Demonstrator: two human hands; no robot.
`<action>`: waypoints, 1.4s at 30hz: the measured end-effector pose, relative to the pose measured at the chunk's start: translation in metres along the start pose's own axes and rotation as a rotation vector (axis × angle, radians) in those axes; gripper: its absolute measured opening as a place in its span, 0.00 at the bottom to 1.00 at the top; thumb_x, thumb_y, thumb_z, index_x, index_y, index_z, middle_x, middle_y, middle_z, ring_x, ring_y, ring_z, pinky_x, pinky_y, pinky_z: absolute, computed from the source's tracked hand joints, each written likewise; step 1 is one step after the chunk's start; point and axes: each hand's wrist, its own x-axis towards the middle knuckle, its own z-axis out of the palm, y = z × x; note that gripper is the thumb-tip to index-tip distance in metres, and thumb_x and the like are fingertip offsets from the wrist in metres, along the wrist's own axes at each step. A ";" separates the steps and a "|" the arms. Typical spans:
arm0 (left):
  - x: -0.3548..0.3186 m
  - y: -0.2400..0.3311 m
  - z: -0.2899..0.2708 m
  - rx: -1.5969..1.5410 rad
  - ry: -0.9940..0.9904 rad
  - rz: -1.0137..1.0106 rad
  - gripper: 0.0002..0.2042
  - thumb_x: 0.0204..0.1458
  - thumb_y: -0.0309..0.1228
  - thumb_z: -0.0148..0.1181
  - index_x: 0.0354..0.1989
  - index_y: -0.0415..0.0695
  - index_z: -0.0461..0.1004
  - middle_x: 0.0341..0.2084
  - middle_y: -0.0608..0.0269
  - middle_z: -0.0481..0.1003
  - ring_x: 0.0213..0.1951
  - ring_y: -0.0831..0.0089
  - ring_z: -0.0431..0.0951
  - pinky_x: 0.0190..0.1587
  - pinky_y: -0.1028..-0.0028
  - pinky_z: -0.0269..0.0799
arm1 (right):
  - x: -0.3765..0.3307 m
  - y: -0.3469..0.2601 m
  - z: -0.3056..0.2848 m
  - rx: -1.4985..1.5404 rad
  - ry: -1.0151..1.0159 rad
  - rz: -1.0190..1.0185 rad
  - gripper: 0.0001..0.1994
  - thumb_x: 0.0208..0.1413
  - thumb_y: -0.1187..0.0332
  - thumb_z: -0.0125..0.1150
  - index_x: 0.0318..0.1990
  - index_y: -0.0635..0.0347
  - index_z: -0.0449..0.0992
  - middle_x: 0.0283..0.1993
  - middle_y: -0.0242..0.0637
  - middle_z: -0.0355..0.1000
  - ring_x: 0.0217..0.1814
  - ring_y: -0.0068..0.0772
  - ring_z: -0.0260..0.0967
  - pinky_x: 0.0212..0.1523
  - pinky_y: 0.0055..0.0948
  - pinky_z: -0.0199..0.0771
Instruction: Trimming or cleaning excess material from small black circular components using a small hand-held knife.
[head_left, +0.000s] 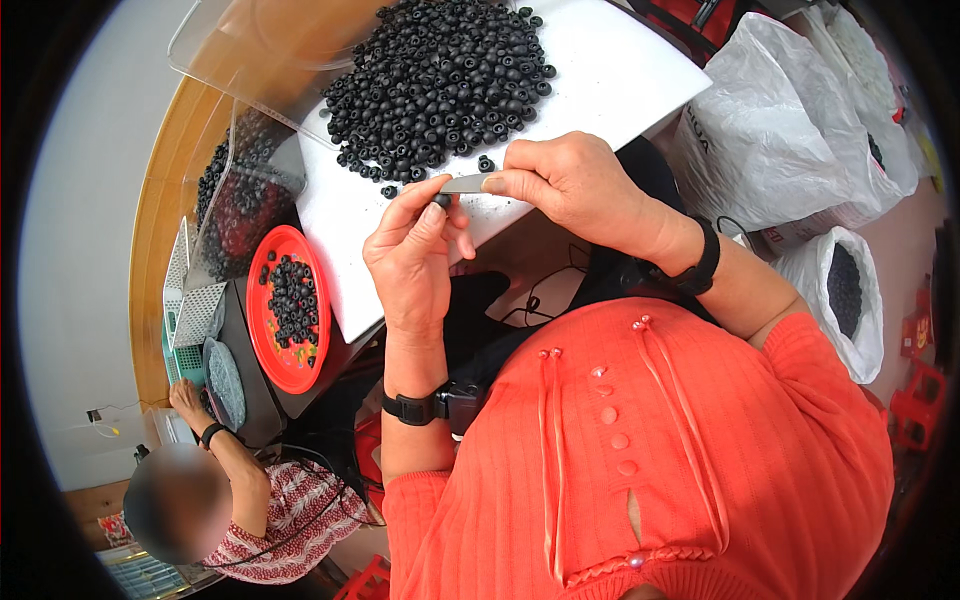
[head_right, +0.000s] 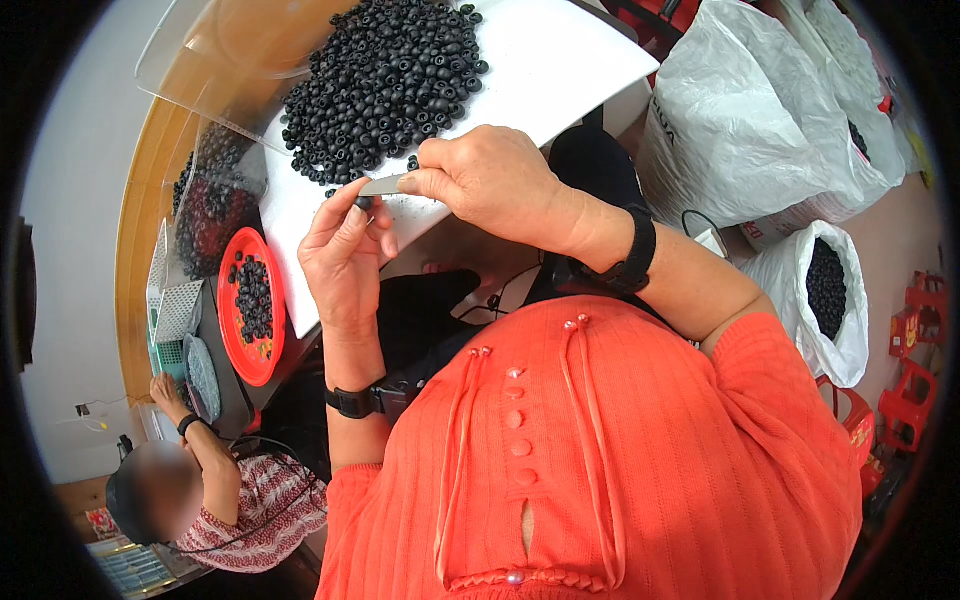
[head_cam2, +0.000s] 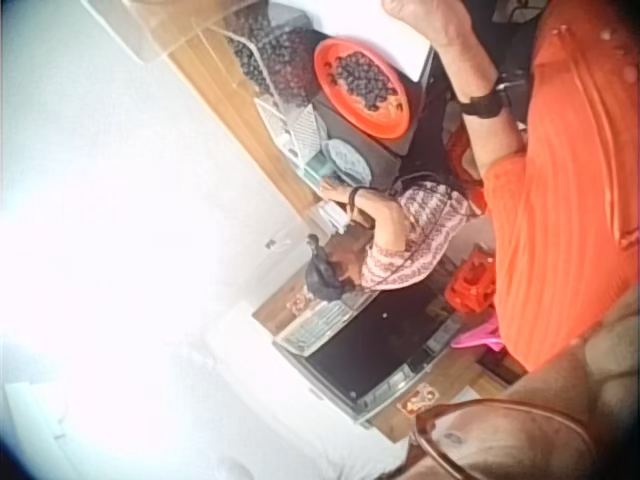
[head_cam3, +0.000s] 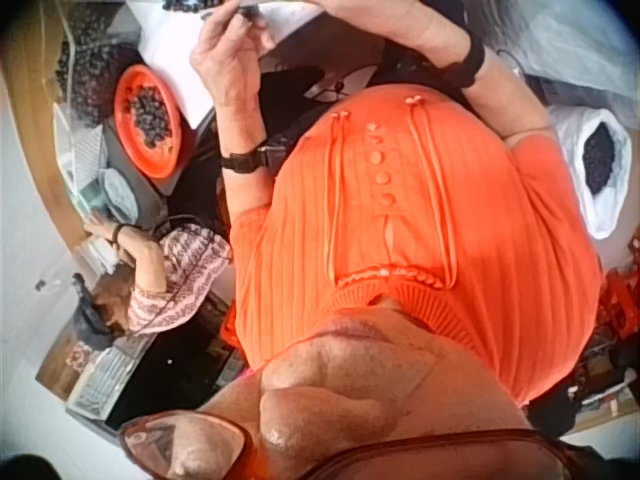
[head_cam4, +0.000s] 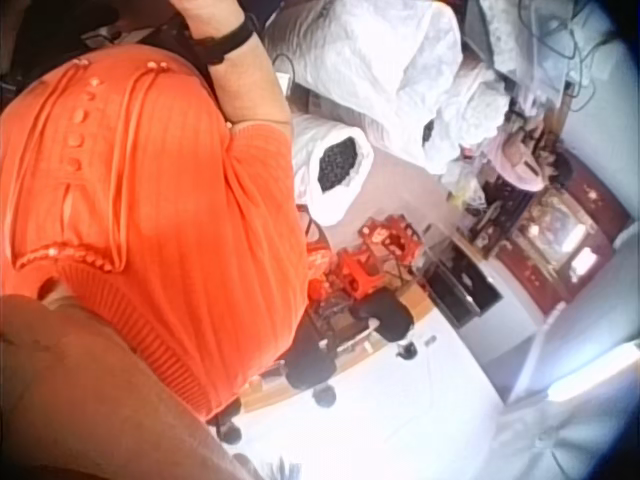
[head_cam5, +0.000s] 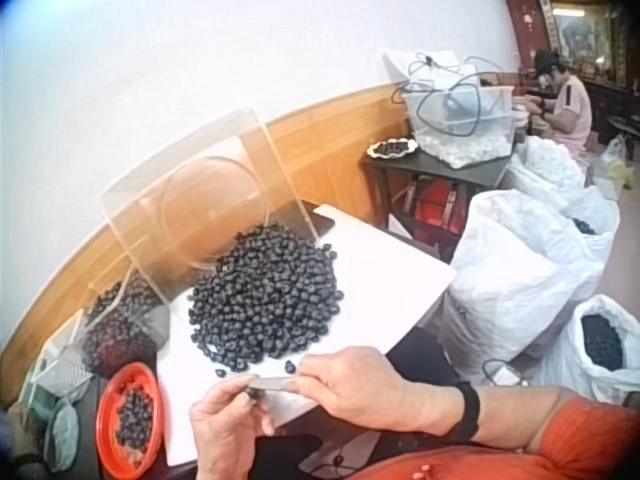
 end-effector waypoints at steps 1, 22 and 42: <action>0.000 0.000 -0.001 0.000 0.000 -0.001 0.13 0.61 0.20 0.57 0.53 0.29 0.76 0.38 0.53 0.76 0.34 0.69 0.77 0.28 0.73 0.77 | 0.000 0.000 0.000 0.000 0.000 0.001 0.20 0.61 0.51 0.60 0.25 0.56 0.77 0.19 0.42 0.72 0.23 0.49 0.73 0.25 0.43 0.69; -0.001 -0.003 0.000 0.000 0.021 -0.008 0.12 0.61 0.20 0.56 0.51 0.28 0.76 0.40 0.54 0.73 0.33 0.69 0.77 0.27 0.73 0.77 | 0.000 0.004 0.003 -0.051 0.000 -0.094 0.16 0.62 0.58 0.62 0.27 0.59 0.75 0.20 0.43 0.70 0.22 0.48 0.69 0.24 0.40 0.66; -0.001 -0.001 0.000 -0.021 -0.033 -0.017 0.12 0.62 0.20 0.54 0.51 0.28 0.76 0.36 0.53 0.75 0.29 0.68 0.77 0.28 0.73 0.75 | -0.003 0.008 0.002 0.047 0.036 -0.080 0.19 0.62 0.51 0.60 0.26 0.55 0.76 0.19 0.39 0.72 0.22 0.47 0.73 0.24 0.41 0.69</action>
